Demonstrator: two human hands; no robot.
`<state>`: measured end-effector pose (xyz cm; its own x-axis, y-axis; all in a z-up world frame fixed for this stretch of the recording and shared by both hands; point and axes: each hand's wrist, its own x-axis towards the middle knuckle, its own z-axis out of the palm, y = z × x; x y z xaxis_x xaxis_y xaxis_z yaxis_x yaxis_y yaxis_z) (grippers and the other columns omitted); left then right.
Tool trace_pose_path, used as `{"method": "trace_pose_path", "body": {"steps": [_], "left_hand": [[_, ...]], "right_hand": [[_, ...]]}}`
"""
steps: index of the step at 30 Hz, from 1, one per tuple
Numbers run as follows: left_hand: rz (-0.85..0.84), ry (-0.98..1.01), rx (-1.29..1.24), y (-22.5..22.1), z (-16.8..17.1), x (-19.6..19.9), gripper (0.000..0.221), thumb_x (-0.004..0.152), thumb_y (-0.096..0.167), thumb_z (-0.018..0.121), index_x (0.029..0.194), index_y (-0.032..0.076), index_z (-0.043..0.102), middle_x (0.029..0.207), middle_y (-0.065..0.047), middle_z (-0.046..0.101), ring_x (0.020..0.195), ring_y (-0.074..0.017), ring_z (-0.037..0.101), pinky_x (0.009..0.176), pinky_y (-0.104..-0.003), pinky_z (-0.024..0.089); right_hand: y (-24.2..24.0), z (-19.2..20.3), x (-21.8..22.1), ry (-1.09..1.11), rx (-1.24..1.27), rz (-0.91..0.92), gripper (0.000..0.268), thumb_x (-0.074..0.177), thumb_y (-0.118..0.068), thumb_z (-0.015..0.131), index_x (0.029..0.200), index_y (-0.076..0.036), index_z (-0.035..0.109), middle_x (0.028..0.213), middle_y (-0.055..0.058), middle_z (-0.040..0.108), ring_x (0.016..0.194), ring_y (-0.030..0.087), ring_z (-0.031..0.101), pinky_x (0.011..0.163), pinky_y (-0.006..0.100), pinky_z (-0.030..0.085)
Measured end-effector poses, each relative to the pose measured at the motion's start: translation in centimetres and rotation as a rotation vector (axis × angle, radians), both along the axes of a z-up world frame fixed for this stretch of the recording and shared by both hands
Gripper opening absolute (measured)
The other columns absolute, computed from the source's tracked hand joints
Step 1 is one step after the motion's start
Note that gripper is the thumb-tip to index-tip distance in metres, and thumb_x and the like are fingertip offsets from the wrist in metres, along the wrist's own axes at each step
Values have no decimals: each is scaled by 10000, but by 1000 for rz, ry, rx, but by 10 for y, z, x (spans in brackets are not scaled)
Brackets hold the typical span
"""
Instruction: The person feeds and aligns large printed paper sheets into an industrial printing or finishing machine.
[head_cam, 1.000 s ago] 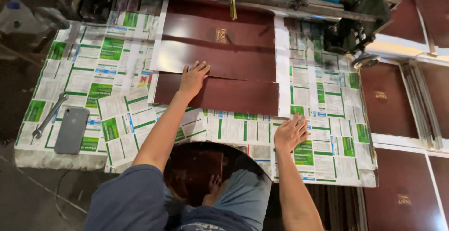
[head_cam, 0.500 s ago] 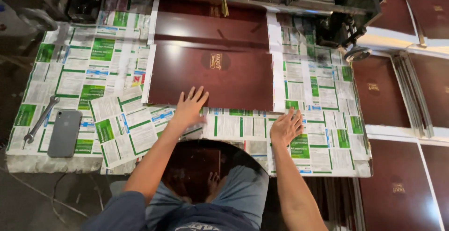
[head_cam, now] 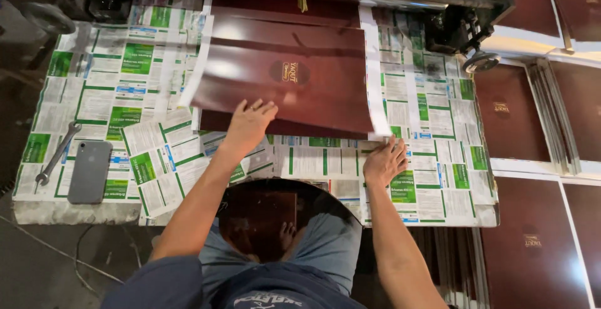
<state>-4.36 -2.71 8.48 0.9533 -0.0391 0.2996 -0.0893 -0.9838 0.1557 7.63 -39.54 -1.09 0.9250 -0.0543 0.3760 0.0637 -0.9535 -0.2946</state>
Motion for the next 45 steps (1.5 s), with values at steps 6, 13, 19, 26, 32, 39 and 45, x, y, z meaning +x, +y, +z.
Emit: {"method": "trace_pose_path", "body": {"steps": [6,13,19,26,32,39,45], "left_hand": [[23,-375,-54,-12,11,-31,283,972,86,601,1235,33,689,1251,-101,731,1184,-271,666,1001,-452,485],[-27,-270,-86,5,-76,-24,291,947,57,608,1231,44,670,1283,-122,706,1223,-310,645,1039,-442,472],[-23,-201,-136,16,-92,-5,318,941,36,580,1250,54,652,1385,-125,657,1322,-380,582,1126,-487,428],[13,-170,-204,31,-104,38,228,998,108,599,1213,61,658,1379,-126,651,1337,-401,553,1130,-514,413],[35,-191,-185,45,-116,68,234,1009,108,584,1224,54,660,1394,-138,645,1348,-393,544,1140,-518,410],[66,-149,-106,67,-132,107,397,975,32,558,1365,80,615,1508,-111,568,1431,-363,471,1198,-545,340],[188,-74,-107,46,-90,105,538,986,260,587,1481,65,508,1627,-155,354,1477,-405,318,1152,-680,208]], "right_hand": [[2,-2,1,-14,6,-27,441,1039,-216,509,1465,-101,516,1536,174,456,1462,362,358,1163,554,249],[1,1,-1,-1,-9,-2,447,1031,-188,523,1466,-85,526,1531,186,458,1455,369,363,1139,572,261],[2,-1,0,-25,-16,-12,427,1040,-184,523,1458,-97,534,1538,188,454,1456,359,372,1132,573,272],[2,3,-3,8,-6,-4,438,1049,-190,498,1472,-80,517,1544,197,436,1462,368,352,1139,584,256],[1,0,1,31,-6,-7,445,1061,-204,468,1487,-80,504,1572,197,411,1474,375,331,1147,592,243],[4,9,-3,63,8,-18,452,1050,-207,479,1485,-84,502,1588,189,400,1486,371,327,1147,599,238],[2,2,1,52,4,-17,451,1051,-208,485,1487,-93,494,1578,189,402,1477,379,329,1144,594,236]]}}
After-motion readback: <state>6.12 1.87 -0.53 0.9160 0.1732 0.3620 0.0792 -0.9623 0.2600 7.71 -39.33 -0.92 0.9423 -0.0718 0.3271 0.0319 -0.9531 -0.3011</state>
